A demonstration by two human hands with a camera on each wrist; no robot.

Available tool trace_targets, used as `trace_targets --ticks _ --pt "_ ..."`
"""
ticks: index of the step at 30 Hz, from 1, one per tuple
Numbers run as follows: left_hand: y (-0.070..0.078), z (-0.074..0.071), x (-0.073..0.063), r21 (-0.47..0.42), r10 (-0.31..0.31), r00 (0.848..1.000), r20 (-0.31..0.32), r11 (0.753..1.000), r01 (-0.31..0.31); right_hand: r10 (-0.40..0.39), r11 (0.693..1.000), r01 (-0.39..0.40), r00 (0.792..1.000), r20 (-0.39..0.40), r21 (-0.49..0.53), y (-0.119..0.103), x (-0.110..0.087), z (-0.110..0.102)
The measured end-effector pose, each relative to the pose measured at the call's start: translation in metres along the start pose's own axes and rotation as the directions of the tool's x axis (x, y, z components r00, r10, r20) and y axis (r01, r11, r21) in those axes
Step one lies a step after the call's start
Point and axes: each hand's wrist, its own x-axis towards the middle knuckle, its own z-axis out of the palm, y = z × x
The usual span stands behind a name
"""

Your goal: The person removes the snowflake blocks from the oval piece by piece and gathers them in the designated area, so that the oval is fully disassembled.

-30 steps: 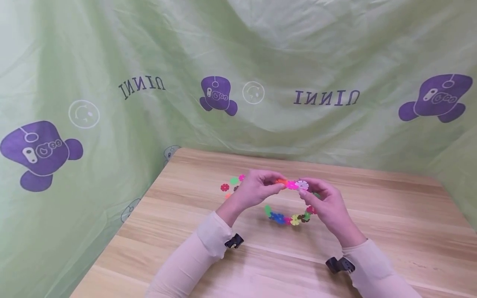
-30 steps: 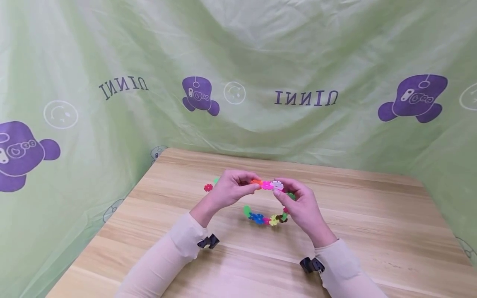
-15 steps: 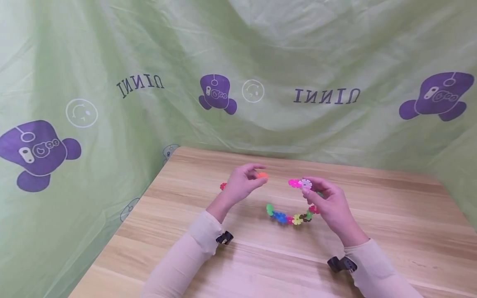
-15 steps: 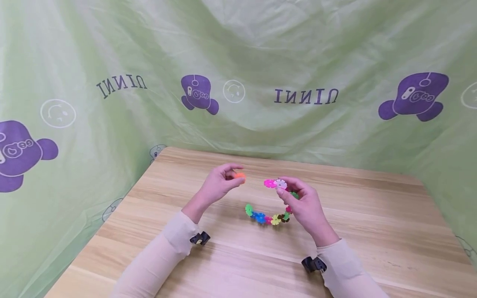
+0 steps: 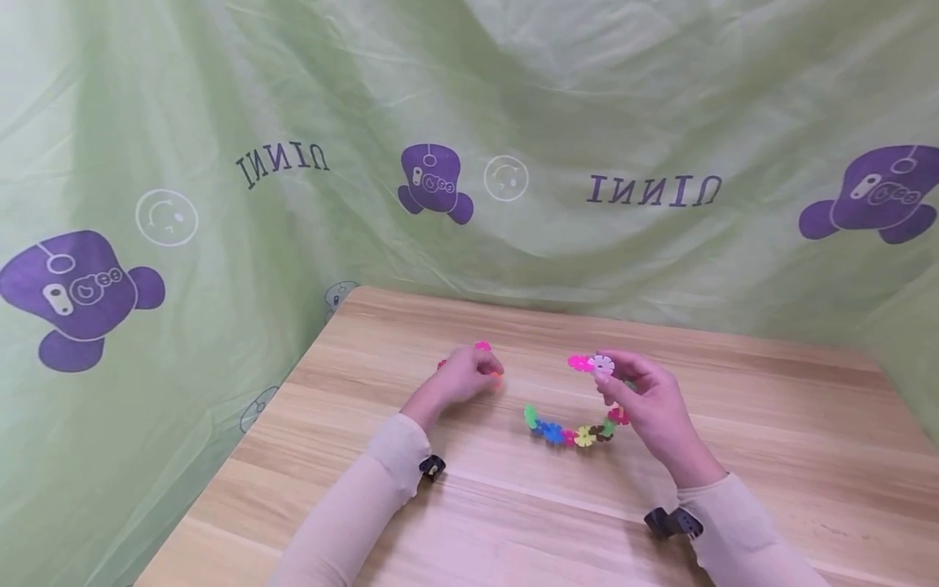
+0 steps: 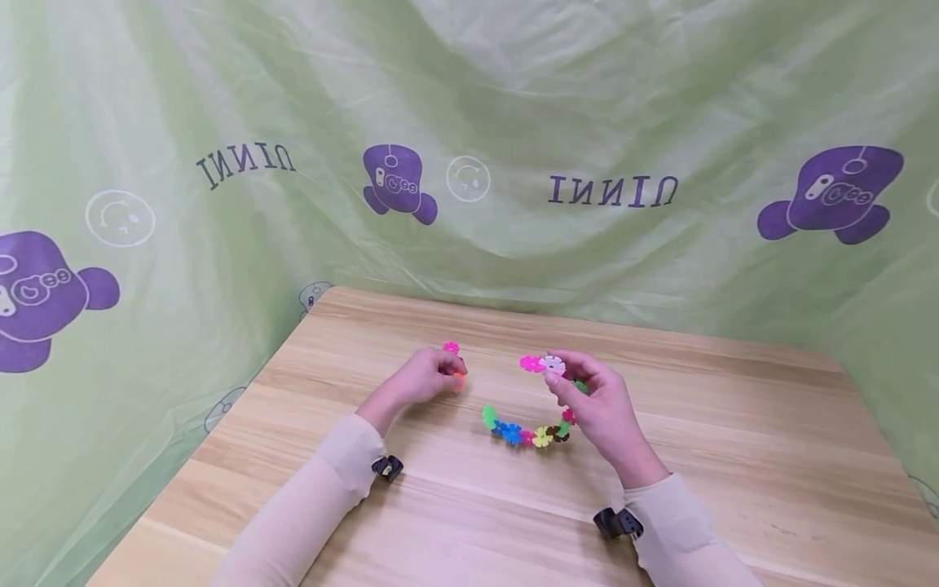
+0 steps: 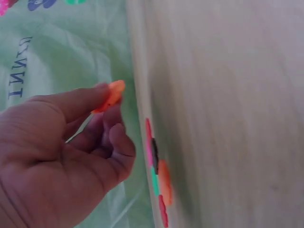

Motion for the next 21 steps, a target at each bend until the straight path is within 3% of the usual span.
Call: trace_targets --ticks 4,7,15,21 --pt "-0.006 0.002 0.001 0.076 -0.033 0.995 0.098 0.997 0.026 0.005 1.0 -0.005 1.0 -0.006 0.009 0.0 0.0 0.0" --pt "-0.007 0.002 0.001 0.083 -0.052 0.99 0.133 0.996 0.041 0.015 1.0 -0.015 1.0 -0.008 0.014 0.001 0.0 0.0" --pt "-0.004 0.002 0.001 0.16 -0.008 0.996 0.09 0.987 -0.007 0.019 1.0 -0.019 1.0 0.002 -0.003 0.004 0.0 0.001" --pt "0.021 -0.001 -0.005 0.038 0.067 0.998 0.002 0.997 -0.067 0.006 1.0 -0.006 1.0 0.019 0.019 0.005 0.0 0.002"
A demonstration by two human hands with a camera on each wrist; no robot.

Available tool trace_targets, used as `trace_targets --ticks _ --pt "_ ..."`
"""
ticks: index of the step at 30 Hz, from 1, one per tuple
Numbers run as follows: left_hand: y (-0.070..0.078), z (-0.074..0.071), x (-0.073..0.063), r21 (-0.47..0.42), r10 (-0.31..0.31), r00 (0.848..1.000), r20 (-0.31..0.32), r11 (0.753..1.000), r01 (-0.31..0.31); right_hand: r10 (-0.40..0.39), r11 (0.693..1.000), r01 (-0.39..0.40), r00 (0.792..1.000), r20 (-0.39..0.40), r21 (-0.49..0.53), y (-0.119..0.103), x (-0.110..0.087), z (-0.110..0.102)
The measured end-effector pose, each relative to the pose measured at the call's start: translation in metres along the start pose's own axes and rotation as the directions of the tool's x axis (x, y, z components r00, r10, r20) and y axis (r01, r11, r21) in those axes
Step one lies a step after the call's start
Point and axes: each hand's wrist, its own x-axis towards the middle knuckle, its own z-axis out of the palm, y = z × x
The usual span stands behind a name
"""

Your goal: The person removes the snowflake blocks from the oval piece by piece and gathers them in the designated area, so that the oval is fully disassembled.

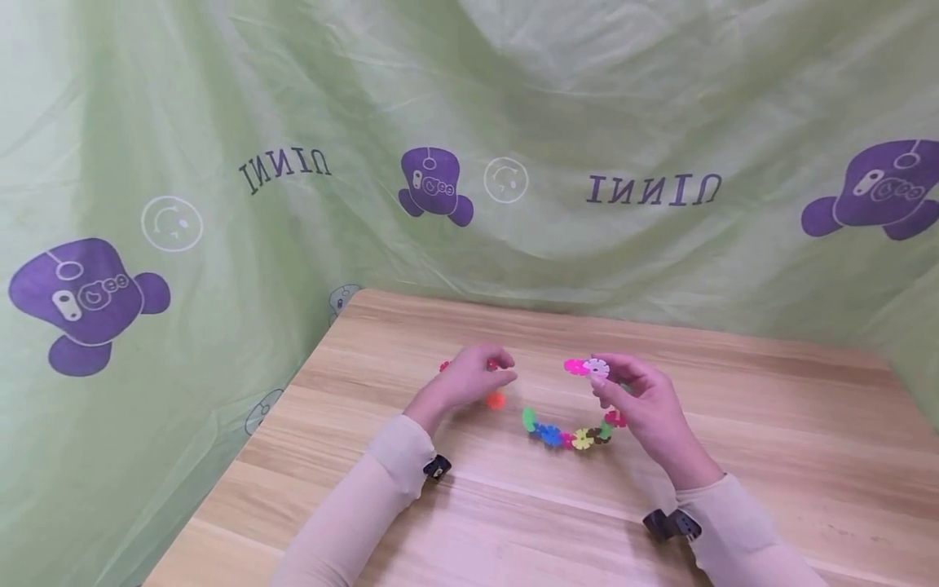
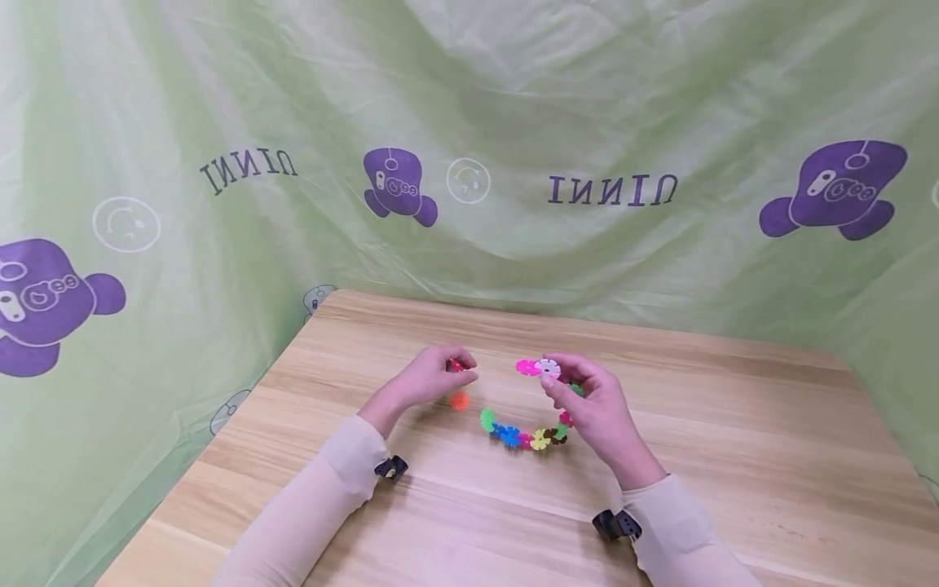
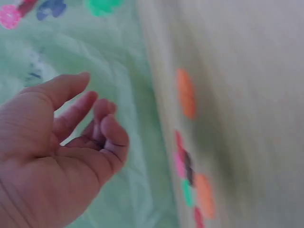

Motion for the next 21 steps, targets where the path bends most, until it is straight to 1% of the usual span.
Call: trace_targets --ticks 3,6,8,10,12,14,18,21 --pt "0.02 0.002 -0.002 -0.069 0.09 0.995 -0.05 0.993 -0.093 0.0 1.0 0.0 1.0 0.009 0.003 0.0 -0.001 0.001" --pt "0.042 0.005 -0.006 -0.132 0.182 0.979 -0.086 0.972 -0.193 0.001 1.0 -0.001 1.0 0.01 -0.012 0.0 -0.002 0.0" --pt "0.054 0.006 -0.008 -0.149 0.229 0.969 -0.093 0.959 -0.241 0.0 1.0 0.0 1.0 0.011 -0.022 -0.001 -0.003 0.0" --pt "0.065 0.008 -0.01 -0.157 0.267 0.96 -0.08 0.948 -0.277 0.002 1.0 -0.002 1.0 0.01 -0.021 -0.003 -0.003 -0.001" --pt "0.072 0.009 -0.011 -0.157 0.286 0.956 -0.059 0.944 -0.292 0.003 1.0 -0.003 1.0 0.012 -0.013 -0.005 -0.004 -0.002" --pt "0.077 0.01 -0.013 -0.154 0.289 0.956 -0.043 0.944 -0.292 -0.001 1.0 0.001 1.0 0.017 -0.001 -0.007 -0.003 -0.002" --pt "0.081 0.011 -0.015 -0.153 0.276 0.961 -0.031 0.949 -0.277 -0.011 1.0 0.01 1.0 0.025 0.004 -0.008 -0.002 -0.001" --pt "0.083 0.014 -0.015 -0.187 0.28 0.96 -0.019 0.942 -0.279 -0.01 1.0 0.01 1.0 0.012 0.0 -0.009 -0.004 -0.001"
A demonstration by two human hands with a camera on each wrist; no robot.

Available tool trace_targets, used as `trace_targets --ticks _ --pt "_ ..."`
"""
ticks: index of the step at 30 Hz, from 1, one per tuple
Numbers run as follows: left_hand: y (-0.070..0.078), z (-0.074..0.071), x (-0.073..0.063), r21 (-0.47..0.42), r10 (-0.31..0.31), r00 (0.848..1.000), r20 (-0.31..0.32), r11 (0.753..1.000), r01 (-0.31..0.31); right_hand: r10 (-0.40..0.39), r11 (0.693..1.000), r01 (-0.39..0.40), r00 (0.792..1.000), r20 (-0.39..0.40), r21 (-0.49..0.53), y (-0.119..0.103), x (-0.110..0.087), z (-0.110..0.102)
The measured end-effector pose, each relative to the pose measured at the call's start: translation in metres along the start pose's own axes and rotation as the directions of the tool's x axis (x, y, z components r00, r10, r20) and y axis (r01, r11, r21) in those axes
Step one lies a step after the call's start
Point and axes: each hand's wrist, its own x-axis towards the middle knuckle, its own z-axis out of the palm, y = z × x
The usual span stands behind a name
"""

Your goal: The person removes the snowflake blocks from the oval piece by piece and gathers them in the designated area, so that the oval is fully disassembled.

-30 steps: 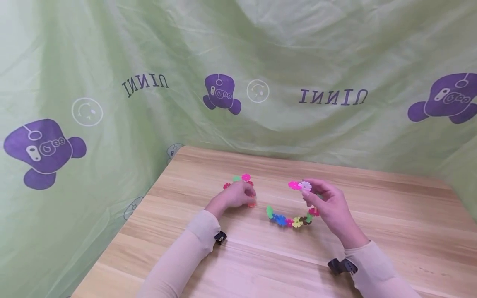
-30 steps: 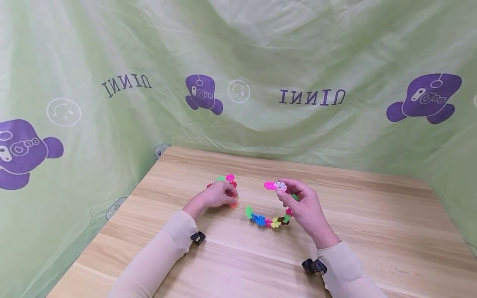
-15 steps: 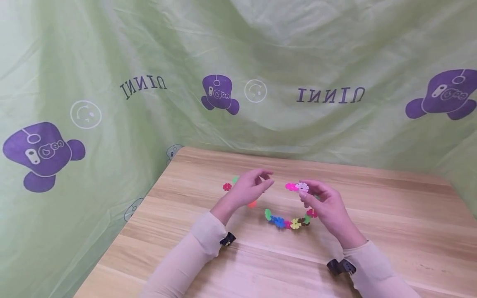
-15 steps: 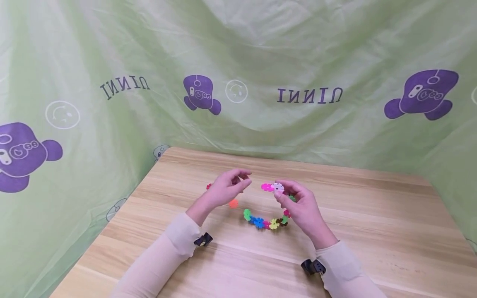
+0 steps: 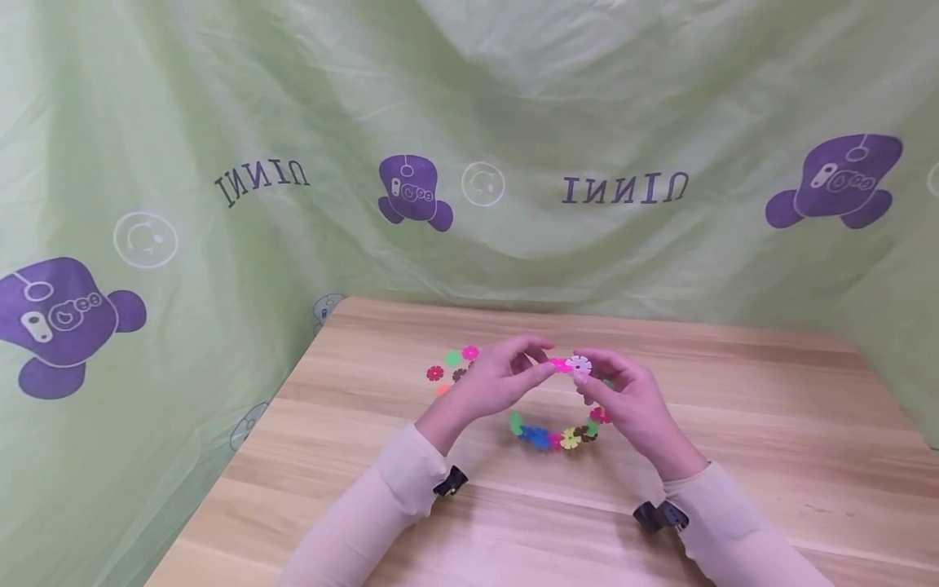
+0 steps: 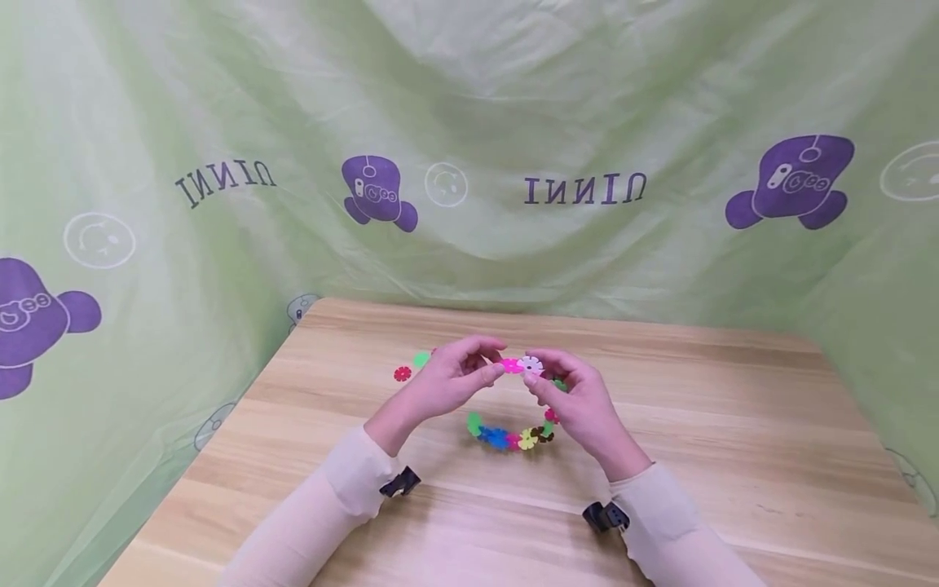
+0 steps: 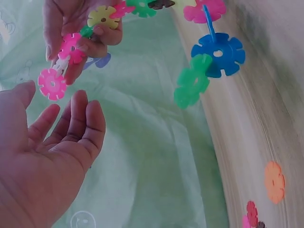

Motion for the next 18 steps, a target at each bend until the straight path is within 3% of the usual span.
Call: trace_targets --ticks 6,18 --pt "0.0 0.0 0.002 -0.089 0.025 1.0 -0.003 0.996 -0.025 -0.007 1.0 0.007 1.0 -0.011 0.0 -0.001 0.002 0.002" --pt "0.007 -0.002 0.012 -0.073 0.083 0.997 -0.011 0.994 -0.083 -0.032 0.999 0.032 0.999 0.007 -0.007 -0.011 0.008 0.0"
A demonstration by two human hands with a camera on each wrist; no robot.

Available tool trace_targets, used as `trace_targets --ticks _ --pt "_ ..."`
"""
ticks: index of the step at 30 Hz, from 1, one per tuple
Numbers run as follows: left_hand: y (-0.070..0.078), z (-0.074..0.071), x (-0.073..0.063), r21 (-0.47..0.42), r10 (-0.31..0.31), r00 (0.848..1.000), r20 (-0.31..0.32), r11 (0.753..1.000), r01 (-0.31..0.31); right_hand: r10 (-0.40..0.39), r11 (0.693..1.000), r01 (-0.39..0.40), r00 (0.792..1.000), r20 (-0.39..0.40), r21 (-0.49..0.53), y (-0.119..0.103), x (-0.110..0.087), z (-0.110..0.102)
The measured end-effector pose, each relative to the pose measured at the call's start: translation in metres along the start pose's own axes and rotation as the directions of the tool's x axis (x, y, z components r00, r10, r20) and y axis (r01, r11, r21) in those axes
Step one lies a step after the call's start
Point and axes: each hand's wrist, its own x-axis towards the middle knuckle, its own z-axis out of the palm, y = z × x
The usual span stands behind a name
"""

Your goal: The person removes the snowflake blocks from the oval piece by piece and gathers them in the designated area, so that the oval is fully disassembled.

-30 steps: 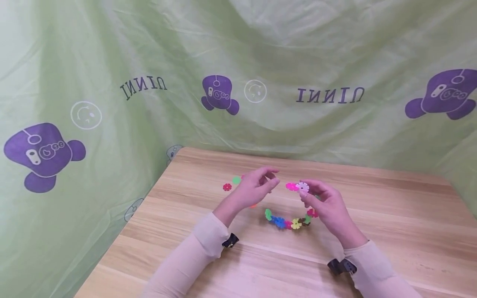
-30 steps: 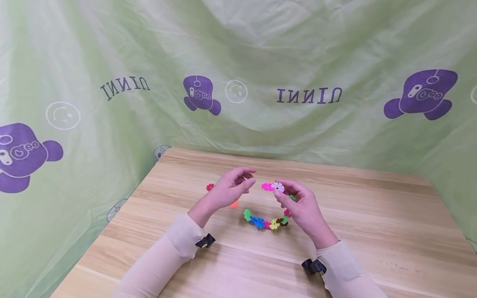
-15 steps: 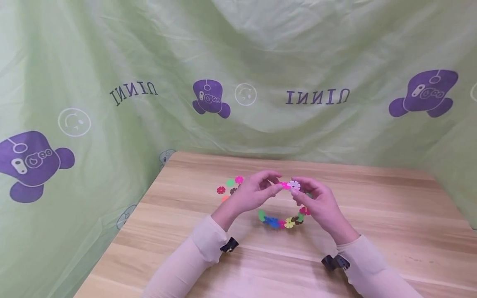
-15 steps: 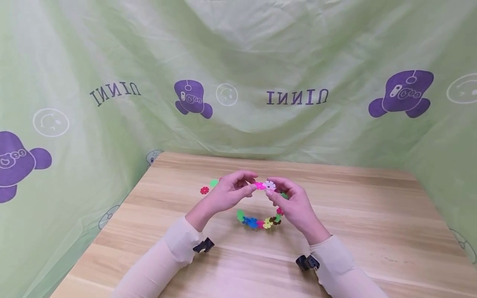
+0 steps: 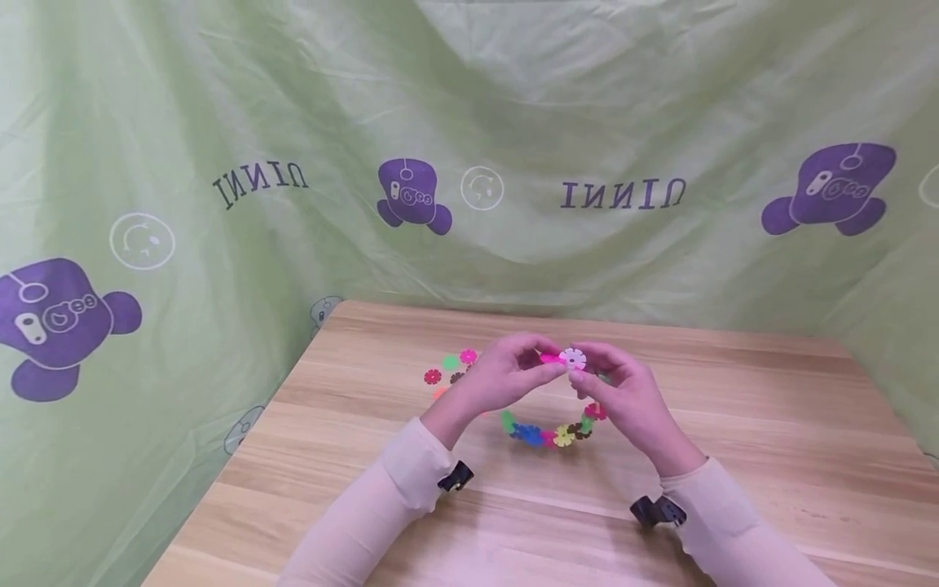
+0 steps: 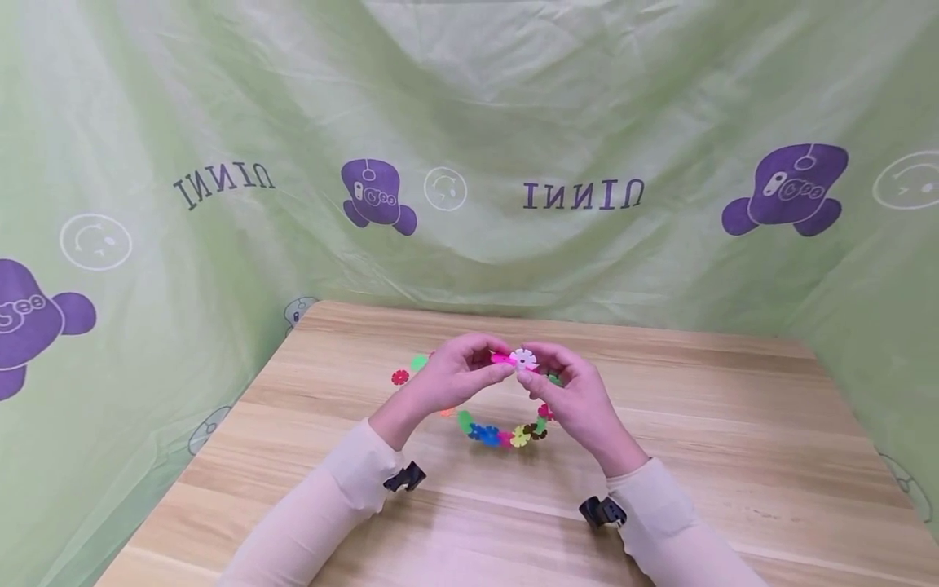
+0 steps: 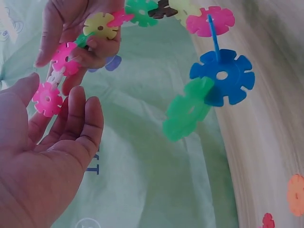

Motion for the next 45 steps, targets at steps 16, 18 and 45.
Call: trace_targets --ticks 16,18,45 --pt "0.026 -0.013 0.016 -0.029 0.146 0.981 -0.124 0.988 -0.15 -0.098 0.995 0.099 0.995 -0.02 0.023 -0.028 0.013 -0.007" --pt "0.027 -0.014 0.016 -0.032 0.153 0.98 -0.13 0.987 -0.159 -0.103 0.994 0.104 0.994 -0.026 0.023 -0.028 0.013 -0.007" --pt "0.036 -0.019 0.017 -0.012 0.203 0.974 -0.1 0.979 -0.206 -0.139 0.99 0.141 0.988 -0.066 0.024 -0.034 0.007 -0.006"
